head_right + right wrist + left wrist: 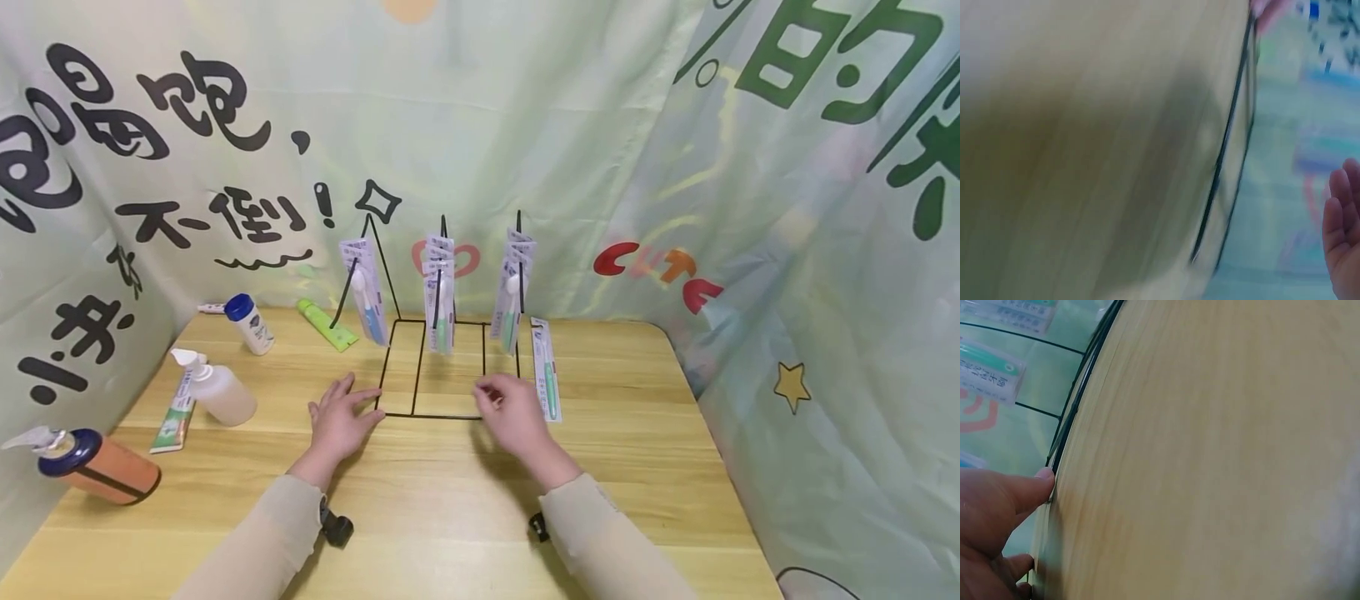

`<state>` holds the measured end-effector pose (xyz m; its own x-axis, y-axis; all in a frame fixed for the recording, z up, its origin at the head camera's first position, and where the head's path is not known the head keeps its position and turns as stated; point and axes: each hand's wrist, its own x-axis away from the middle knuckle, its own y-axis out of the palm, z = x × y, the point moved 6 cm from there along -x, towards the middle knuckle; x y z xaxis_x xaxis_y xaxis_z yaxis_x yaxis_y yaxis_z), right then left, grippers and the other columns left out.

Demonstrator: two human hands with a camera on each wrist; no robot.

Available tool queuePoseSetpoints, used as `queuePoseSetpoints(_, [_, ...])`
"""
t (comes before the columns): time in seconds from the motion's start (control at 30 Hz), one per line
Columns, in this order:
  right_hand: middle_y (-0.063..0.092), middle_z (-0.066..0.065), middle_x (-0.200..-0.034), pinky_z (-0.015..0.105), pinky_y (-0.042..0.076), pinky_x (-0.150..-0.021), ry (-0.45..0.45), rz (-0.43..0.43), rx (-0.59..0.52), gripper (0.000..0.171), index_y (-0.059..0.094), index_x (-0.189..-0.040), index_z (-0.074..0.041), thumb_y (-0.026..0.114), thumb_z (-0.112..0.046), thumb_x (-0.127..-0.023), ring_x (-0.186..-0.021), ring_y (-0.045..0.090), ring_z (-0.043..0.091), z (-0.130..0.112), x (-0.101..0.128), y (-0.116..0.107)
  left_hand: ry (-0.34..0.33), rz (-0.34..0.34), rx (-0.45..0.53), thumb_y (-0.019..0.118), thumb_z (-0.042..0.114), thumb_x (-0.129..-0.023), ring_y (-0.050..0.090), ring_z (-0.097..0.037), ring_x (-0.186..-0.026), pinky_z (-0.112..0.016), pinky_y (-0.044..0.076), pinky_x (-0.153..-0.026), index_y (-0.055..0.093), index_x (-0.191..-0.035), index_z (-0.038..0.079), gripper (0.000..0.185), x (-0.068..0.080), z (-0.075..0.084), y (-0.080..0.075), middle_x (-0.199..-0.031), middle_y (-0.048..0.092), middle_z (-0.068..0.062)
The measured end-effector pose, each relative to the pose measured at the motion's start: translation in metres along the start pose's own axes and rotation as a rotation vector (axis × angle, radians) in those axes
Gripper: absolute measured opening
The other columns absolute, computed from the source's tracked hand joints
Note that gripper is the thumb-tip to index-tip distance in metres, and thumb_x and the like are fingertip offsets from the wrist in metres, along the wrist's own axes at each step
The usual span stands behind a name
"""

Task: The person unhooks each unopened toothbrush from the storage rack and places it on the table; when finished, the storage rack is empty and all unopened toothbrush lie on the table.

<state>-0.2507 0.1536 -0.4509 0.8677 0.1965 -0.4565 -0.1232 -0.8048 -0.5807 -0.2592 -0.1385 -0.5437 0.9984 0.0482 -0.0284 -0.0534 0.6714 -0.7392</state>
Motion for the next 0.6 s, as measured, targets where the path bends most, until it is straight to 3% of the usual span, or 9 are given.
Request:
queuePoseSetpoints(0.13, [0.077,0.013,-0.098,0.033,0.064,-0.077,-0.143,0.022,-0.079,0.015,0.076,-0.106,0.003,0.078,0.003,-0.091,-0.086,0.073,0.023,-0.042,-0.01,0.027,0.0,-0.003,0.001,0.08,0.029,-0.095,0.017,-0.052,-0.157,-0.079,-0.01,-0.117,0.075,-0.132,0.014,0.04,-0.001,-0.001,-0.001,-0.169,0.03,-0.025])
queuePoseSetpoints(0.27, [0.076,0.017,-0.111,0.036,0.063,-0.086,-0.189,0.038,-0.121,0.024,0.073,-0.117,0.005,0.077,0.0,-0.093,-0.098,0.074,0.029,-0.072,-0.032,0.049,0.004,0.004,-0.001,0.08,0.03,-0.095,0.019,-0.052,-0.156,-0.08,-0.008,-0.117,0.076,-0.131,0.015,0.04,-0.002,-0.001,-0.001,-0.169,0.031,-0.025])
queuePoseSetpoints(0.4, [0.072,0.019,-0.122,0.039,0.061,-0.093,-0.156,0.03,-0.137,0.034,0.067,-0.129,0.006,0.075,-0.003,-0.097,-0.109,0.071,0.031,-0.093,-0.059,0.066,0.007,0.001,-0.013,0.08,0.031,-0.095,0.021,-0.052,-0.156,-0.081,-0.005,-0.117,0.076,-0.131,0.015,0.04,-0.002,0.0,0.0,-0.168,0.033,-0.025])
queuePoseSetpoints(0.6, [0.067,0.024,-0.129,0.036,0.058,-0.101,0.015,0.051,-0.236,0.038,0.06,-0.138,0.009,0.067,-0.004,-0.103,-0.118,0.068,0.033,-0.095,-0.091,0.089,0.007,0.001,-0.027,0.08,0.033,-0.095,0.023,-0.052,-0.155,-0.082,-0.004,-0.117,0.076,-0.132,0.014,0.041,-0.003,-0.002,0.0,-0.168,0.033,-0.025])
